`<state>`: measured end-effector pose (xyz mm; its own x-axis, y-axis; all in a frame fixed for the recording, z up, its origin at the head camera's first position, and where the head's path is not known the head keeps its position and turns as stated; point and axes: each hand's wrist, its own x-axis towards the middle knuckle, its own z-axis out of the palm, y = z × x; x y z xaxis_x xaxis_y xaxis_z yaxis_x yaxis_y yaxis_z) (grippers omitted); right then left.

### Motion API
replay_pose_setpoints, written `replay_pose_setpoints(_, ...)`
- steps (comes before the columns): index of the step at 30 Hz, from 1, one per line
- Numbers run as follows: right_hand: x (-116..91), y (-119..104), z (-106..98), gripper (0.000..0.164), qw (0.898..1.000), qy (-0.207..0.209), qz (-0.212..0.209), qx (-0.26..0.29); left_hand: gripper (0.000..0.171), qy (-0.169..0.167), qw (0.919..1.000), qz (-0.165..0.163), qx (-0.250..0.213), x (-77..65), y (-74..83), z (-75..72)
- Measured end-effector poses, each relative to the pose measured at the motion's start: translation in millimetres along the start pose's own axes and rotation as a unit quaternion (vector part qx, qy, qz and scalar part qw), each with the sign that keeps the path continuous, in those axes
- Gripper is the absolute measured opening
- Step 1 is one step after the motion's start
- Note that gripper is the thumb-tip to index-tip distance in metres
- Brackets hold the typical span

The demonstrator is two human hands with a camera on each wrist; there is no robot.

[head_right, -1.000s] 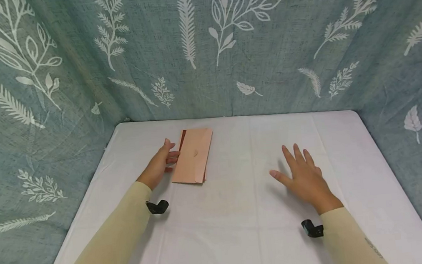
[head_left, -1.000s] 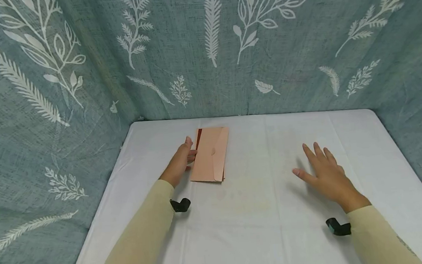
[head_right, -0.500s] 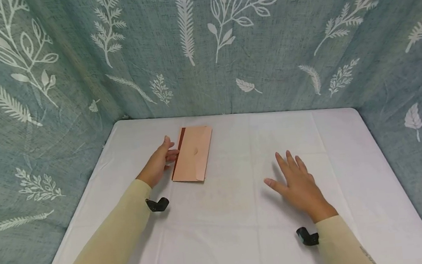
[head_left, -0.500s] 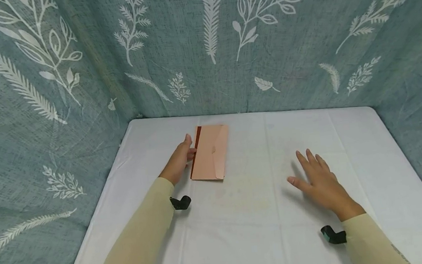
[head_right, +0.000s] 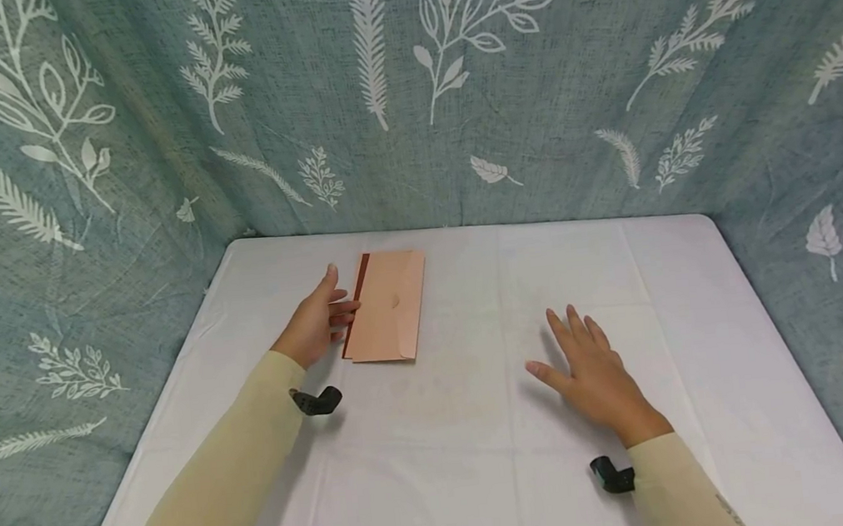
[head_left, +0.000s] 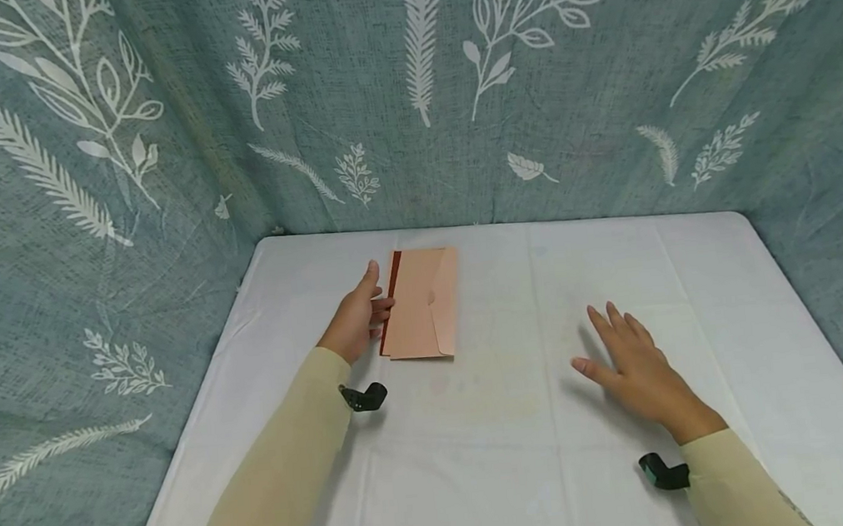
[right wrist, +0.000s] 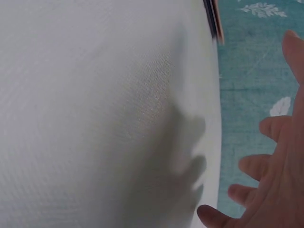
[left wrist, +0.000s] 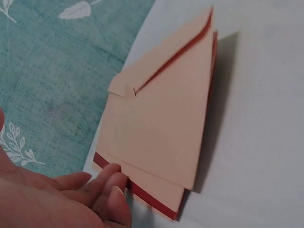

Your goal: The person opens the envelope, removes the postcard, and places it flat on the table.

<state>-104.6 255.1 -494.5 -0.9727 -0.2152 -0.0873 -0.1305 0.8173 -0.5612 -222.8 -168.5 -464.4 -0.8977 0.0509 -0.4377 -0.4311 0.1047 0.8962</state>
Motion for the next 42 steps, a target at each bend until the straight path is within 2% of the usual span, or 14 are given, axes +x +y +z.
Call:
replay_pose_setpoints(8, -1, 2, 1, 0.094, 1.000, -0.001, -0.004, 0.003, 0.102, 0.012, 0.9983, -0.045, -0.035, -0.5, 9.4, 6.7)
replay_pose_setpoints(15, -2, 4, -1, 0.093, 1.000, 0.004, -0.010, 0.000, 0.091, 0.002, 0.9942, -0.077, -0.076, -0.8, 12.9, 12.9)
replay_pose_setpoints(23, -4, 5, -3, 0.093, 1.000, 0.011, -0.014, 0.008, 0.081, 0.000, 0.9929, -0.082, -0.086, 3.9, 11.9, 21.8)
replay_pose_setpoints(28, -5, 7, -5, 0.093, 1.000, 0.015, -0.011, 0.010, 0.062, -0.015, 0.9916, -0.072, -0.107, 6.6, 9.5, 25.2)
replay_pose_setpoints(33, -6, 10, -5, 0.094, 1.000, 0.021, -0.014, 0.012, 0.056, -0.009, 0.9948, -0.057, -0.085, 10.0, 6.7, 28.1)
replay_pose_setpoints(38, -6, 11, -5, 0.094, 1.000, 0.022, -0.014, 0.017, 0.064, 0.022, 0.9984, -0.045, -0.025, 13.4, 3.4, 30.6)
replay_pose_setpoints(42, -7, 11, -3, 0.094, 0.999, 0.023, -0.013, 0.021, 0.059, 0.032, 0.9984, -0.043, 0.016, 15.7, -0.8, 32.6)
